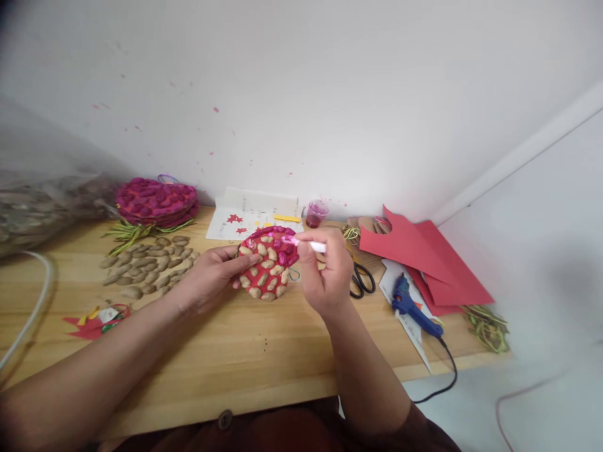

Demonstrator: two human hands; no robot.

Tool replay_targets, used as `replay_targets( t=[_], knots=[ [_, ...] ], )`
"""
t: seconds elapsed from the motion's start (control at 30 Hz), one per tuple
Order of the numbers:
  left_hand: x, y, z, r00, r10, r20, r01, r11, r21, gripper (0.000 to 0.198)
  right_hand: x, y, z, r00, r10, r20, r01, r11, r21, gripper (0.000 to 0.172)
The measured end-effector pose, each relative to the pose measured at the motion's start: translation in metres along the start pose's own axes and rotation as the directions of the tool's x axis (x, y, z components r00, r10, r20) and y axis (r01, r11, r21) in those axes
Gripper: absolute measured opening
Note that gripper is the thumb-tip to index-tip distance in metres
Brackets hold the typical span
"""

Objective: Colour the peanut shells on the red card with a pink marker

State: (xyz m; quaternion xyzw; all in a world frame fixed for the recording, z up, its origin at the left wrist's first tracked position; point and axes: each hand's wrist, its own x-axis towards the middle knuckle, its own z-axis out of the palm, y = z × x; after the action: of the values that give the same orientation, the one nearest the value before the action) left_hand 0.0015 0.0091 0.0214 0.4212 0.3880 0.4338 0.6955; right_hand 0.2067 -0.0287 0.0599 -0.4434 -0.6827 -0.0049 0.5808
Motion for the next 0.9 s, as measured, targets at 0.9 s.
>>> replay_targets(
  t=[0.9],
  knots=[
    [-0.002, 0.003, 0.0, 1.0, -0.028, -0.01, 0.029, 0.995, 0.093, 0.034, 0.102, 0.118, 0.023, 0.792, 0.606, 0.07, -0.365, 0.562, -0.742, 0.025]
  ],
)
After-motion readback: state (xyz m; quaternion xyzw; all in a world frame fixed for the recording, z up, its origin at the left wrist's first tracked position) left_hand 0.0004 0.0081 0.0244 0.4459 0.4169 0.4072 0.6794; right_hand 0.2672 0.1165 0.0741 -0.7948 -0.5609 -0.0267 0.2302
